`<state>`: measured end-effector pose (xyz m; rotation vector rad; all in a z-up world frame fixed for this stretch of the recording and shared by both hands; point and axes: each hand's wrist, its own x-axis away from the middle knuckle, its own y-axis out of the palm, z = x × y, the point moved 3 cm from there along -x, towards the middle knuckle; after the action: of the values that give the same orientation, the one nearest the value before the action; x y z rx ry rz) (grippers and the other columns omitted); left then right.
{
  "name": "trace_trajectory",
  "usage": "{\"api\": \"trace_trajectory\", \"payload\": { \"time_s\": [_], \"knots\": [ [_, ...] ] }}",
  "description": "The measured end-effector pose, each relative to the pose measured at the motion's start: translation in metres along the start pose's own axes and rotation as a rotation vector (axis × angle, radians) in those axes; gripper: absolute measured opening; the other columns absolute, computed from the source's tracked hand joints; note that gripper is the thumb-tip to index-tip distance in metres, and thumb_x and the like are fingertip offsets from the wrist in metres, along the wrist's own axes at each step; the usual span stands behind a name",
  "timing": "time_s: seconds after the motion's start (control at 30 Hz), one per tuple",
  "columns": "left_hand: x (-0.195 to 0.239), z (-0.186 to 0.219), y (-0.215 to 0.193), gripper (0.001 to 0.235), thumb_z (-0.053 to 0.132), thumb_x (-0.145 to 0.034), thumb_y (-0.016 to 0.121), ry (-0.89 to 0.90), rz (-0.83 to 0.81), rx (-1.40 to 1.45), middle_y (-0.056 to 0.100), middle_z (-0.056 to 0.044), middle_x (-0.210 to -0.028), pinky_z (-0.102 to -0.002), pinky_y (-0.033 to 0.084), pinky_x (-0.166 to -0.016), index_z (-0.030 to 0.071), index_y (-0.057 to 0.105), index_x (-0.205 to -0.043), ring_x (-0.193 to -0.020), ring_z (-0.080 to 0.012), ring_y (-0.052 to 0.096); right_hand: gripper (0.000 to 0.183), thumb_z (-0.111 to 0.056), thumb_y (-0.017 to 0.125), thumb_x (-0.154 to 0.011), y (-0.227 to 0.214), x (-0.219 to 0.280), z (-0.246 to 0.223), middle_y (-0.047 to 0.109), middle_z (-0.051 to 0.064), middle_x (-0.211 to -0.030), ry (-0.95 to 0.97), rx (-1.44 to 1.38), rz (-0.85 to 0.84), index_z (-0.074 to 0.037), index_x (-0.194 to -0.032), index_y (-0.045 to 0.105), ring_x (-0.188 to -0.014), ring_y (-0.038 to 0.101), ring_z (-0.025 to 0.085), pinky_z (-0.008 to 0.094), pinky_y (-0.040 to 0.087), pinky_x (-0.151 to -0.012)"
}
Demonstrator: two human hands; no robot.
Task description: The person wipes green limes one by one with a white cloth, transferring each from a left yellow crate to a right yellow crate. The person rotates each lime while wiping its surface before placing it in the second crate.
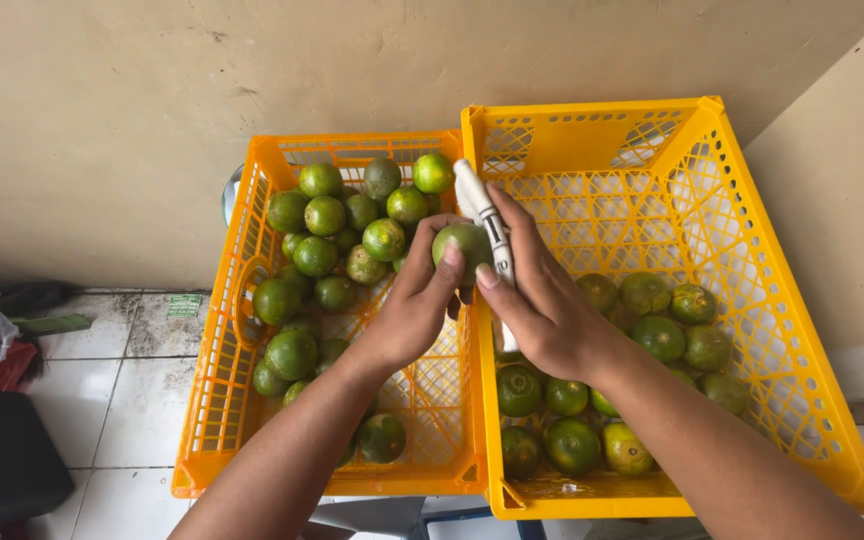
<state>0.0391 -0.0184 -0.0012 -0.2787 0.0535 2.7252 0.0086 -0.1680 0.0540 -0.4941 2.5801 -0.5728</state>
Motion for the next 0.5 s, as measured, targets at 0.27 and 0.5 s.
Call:
{"api": "trace_trajectory", "payload": {
  "time_s": [0.27,0.5],
  "knots": [
    [0.005,0.001,-0.005,0.035,0.045,-0.103,0.046,-0.021,0.092,0.352,0.049,-0.003,-0.099,-0.027,0.045,-0.062,0.014,0.039,-0.119,-0.077,-0.0108,0.05,0.049,-0.03,0.035,-0.11,-0.009,0.0,0.002,0.038,0.021,-0.159,-0.143,-0.007,-0.06,-0.007,-0.152,0.044,-0.152,0.036,0.033,0.044,0.026,-0.127],
    [0.007,0.023,0.0,0.054,0.048,-0.102,0.06,0.295,0.057,0.142,0.059,-0.008,-0.13,-0.032,0.045,-0.108,0.004,0.051,-0.133,-0.124,-0.0138,0.053,0.047,-0.036,0.056,-0.104,-0.011,0.0,0.006,0.052,0.021,-0.14,-0.33,0.427,0.181,-0.012,-0.144,0.057,-0.133,0.051,0.036,0.047,0.035,-0.114]
  ]
}}
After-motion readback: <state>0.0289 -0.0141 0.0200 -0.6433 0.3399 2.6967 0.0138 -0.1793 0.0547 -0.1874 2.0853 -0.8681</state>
